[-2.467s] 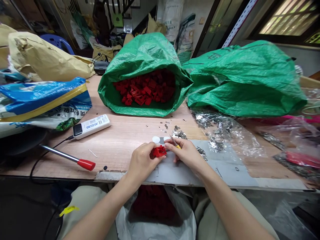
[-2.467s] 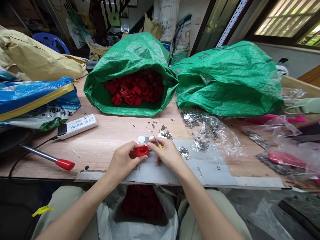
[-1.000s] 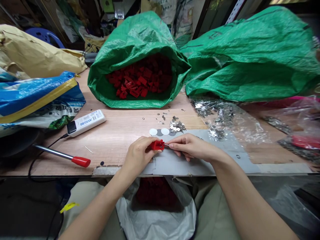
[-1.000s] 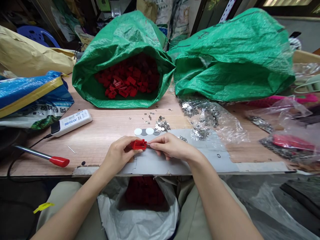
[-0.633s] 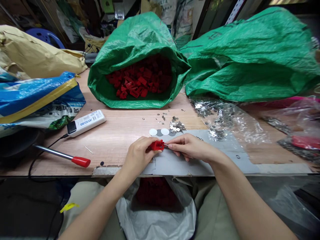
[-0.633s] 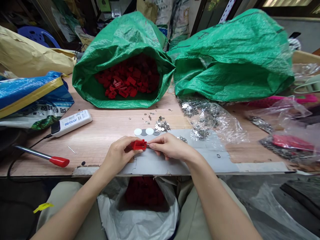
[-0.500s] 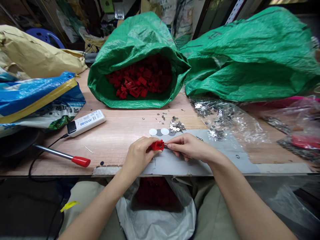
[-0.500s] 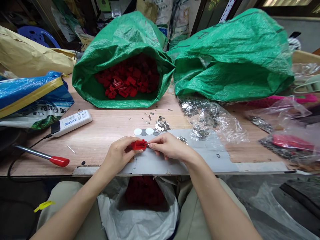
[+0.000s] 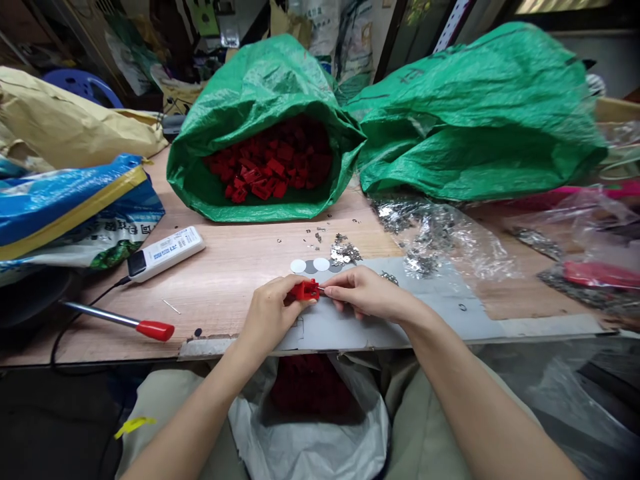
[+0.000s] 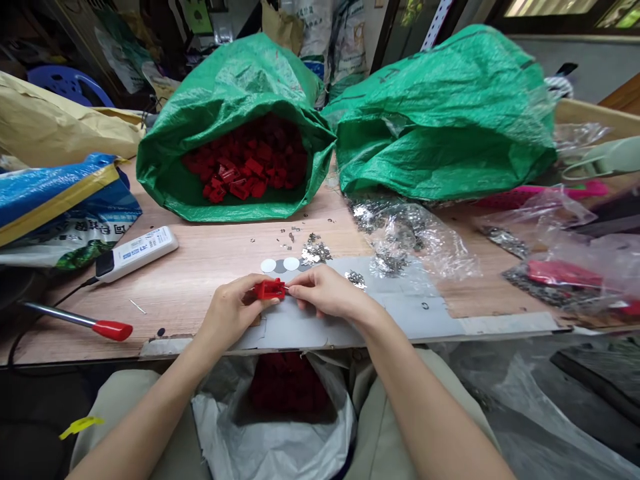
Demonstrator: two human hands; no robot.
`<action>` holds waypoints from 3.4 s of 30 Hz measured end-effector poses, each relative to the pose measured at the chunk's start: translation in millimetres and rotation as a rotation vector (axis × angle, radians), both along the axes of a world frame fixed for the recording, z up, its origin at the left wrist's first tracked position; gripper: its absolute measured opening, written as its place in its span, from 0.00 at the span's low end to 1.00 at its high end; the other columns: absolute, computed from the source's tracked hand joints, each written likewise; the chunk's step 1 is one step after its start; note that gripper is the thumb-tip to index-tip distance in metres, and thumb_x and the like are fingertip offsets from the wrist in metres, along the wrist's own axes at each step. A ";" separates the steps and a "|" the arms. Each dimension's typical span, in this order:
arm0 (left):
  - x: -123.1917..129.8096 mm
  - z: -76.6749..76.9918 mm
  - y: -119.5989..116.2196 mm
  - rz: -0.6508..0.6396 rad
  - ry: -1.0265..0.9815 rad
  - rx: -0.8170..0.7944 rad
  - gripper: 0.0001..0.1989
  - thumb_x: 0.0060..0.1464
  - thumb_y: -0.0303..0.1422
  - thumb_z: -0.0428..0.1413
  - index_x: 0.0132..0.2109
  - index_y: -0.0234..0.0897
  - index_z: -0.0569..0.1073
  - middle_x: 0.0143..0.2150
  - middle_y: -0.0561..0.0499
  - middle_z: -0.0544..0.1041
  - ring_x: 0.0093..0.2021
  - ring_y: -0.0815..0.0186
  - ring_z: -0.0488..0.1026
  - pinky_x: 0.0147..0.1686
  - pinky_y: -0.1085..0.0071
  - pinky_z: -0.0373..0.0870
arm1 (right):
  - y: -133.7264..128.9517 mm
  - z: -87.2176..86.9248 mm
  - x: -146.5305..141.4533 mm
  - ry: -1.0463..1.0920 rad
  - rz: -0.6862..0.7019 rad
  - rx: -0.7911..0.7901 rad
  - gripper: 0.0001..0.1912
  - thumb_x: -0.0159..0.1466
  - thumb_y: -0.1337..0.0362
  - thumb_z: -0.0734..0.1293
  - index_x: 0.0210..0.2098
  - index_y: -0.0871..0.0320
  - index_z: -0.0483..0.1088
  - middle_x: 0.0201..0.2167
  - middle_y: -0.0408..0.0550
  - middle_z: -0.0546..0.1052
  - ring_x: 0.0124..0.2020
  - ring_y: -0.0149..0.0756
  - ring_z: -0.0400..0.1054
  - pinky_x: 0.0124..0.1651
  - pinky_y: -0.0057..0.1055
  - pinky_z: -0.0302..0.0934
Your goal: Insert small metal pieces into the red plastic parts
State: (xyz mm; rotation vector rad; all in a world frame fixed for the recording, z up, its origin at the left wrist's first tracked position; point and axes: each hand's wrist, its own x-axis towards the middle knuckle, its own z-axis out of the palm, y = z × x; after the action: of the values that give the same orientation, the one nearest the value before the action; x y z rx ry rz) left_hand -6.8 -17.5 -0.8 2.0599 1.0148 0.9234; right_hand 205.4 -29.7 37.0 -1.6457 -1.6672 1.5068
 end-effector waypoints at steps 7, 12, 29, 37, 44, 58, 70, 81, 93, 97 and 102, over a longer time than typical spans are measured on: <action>-1.6 0.2 0.5 -0.022 -0.013 -0.040 0.10 0.56 0.29 0.63 0.46 0.40 0.76 0.42 0.52 0.81 0.40 0.65 0.77 0.41 0.71 0.71 | 1.8 -3.3 3.5 0.035 0.006 0.003 0.17 0.65 0.54 0.65 0.38 0.60 0.79 0.21 0.41 0.72 0.14 0.23 0.58 0.16 0.22 0.52; -0.8 0.8 3.6 -0.031 0.091 0.068 0.10 0.56 0.29 0.63 0.46 0.40 0.75 0.40 0.53 0.80 0.39 0.65 0.75 0.39 0.70 0.68 | 0.0 -4.8 -2.4 -0.036 -0.028 0.025 0.14 0.65 0.58 0.64 0.35 0.59 0.79 0.20 0.40 0.71 0.14 0.25 0.59 0.14 0.22 0.51; 1.6 -4.2 0.0 0.016 0.072 0.095 0.10 0.55 0.30 0.63 0.45 0.40 0.75 0.40 0.52 0.80 0.38 0.64 0.75 0.38 0.69 0.68 | 1.1 -1.9 -1.3 0.019 -0.012 -0.020 0.14 0.64 0.58 0.64 0.39 0.61 0.78 0.21 0.42 0.73 0.14 0.24 0.58 0.14 0.21 0.52; 2.7 -1.4 -1.3 -0.006 0.107 0.117 0.08 0.57 0.29 0.61 0.45 0.39 0.74 0.38 0.51 0.79 0.39 0.63 0.75 0.38 0.69 0.68 | 0.8 1.1 -9.5 -0.009 -0.063 -0.015 0.10 0.63 0.62 0.64 0.35 0.61 0.75 0.18 0.41 0.71 0.16 0.26 0.59 0.15 0.20 0.57; 3.2 2.5 -0.9 -0.008 0.116 0.093 0.06 0.57 0.29 0.61 0.43 0.39 0.75 0.37 0.50 0.79 0.38 0.63 0.74 0.37 0.69 0.67 | 1.2 -2.1 -11.3 -0.021 -0.080 -0.027 0.09 0.63 0.60 0.65 0.30 0.60 0.71 0.17 0.39 0.70 0.13 0.24 0.57 0.14 0.21 0.52; 4.4 0.8 -2.1 0.037 0.049 -0.024 0.06 0.56 0.30 0.61 0.42 0.40 0.75 0.37 0.53 0.79 0.36 0.65 0.74 0.36 0.70 0.66 | -1.1 5.6 -7.0 0.028 -0.069 -0.056 0.14 0.64 0.56 0.65 0.33 0.61 0.73 0.21 0.40 0.72 0.13 0.22 0.59 0.15 0.21 0.49; 8.4 -1.1 -4.5 0.091 0.104 0.120 0.03 0.56 0.31 0.60 0.37 0.39 0.73 0.32 0.51 0.76 0.35 0.62 0.72 0.35 0.68 0.65 | -7.0 2.5 -22.4 -0.205 -0.131 0.092 0.10 0.65 0.62 0.61 0.37 0.58 0.73 0.19 0.39 0.70 0.16 0.28 0.62 0.16 0.23 0.55; 9.3 2.9 -2.2 0.071 0.080 0.043 0.06 0.56 0.32 0.59 0.34 0.38 0.69 0.31 0.52 0.74 0.33 0.64 0.72 0.32 0.70 0.64 | -2.6 -3.5 -21.9 -0.155 -0.120 0.079 0.08 0.65 0.61 0.63 0.35 0.58 0.70 0.19 0.37 0.67 0.14 0.26 0.59 0.16 0.23 0.53; -15.1 37.1 1.2 0.044 -1.010 -1.116 0.15 0.56 0.41 0.62 0.40 0.33 0.71 0.30 0.50 0.77 0.27 0.73 0.73 0.26 0.80 0.71 | -16.9 14.8 -26.0 0.024 -0.160 0.659 0.22 0.67 0.57 0.64 0.58 0.57 0.71 0.24 0.43 0.72 0.25 0.33 0.66 0.29 0.29 0.64; -15.2 40.4 0.7 -0.005 -1.207 -1.512 0.14 0.64 0.36 0.54 0.34 0.29 0.72 0.22 0.53 0.69 0.20 0.77 0.66 0.17 0.85 0.61 | -24.5 5.2 -45.0 -0.110 -0.019 0.872 0.21 0.69 0.61 0.63 0.60 0.53 0.71 0.28 0.45 0.78 0.24 0.33 0.68 0.31 0.30 0.66; -11.6 35.3 -0.7 -0.157 -1.324 -1.652 0.15 0.65 0.35 0.52 0.32 0.29 0.71 0.18 0.57 0.61 0.17 0.77 0.60 0.14 0.85 0.55 | -25.2 1.3 -52.0 -0.106 0.093 0.985 0.21 0.70 0.67 0.61 0.61 0.51 0.71 0.35 0.49 0.81 0.33 0.35 0.75 0.38 0.30 0.69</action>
State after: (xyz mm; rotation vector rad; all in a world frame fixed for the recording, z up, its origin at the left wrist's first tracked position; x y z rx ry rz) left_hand -18.4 -18.1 34.4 -0.0117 0.4089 0.6476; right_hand 153.4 -54.9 38.3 -1.0944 -2.0569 0.4290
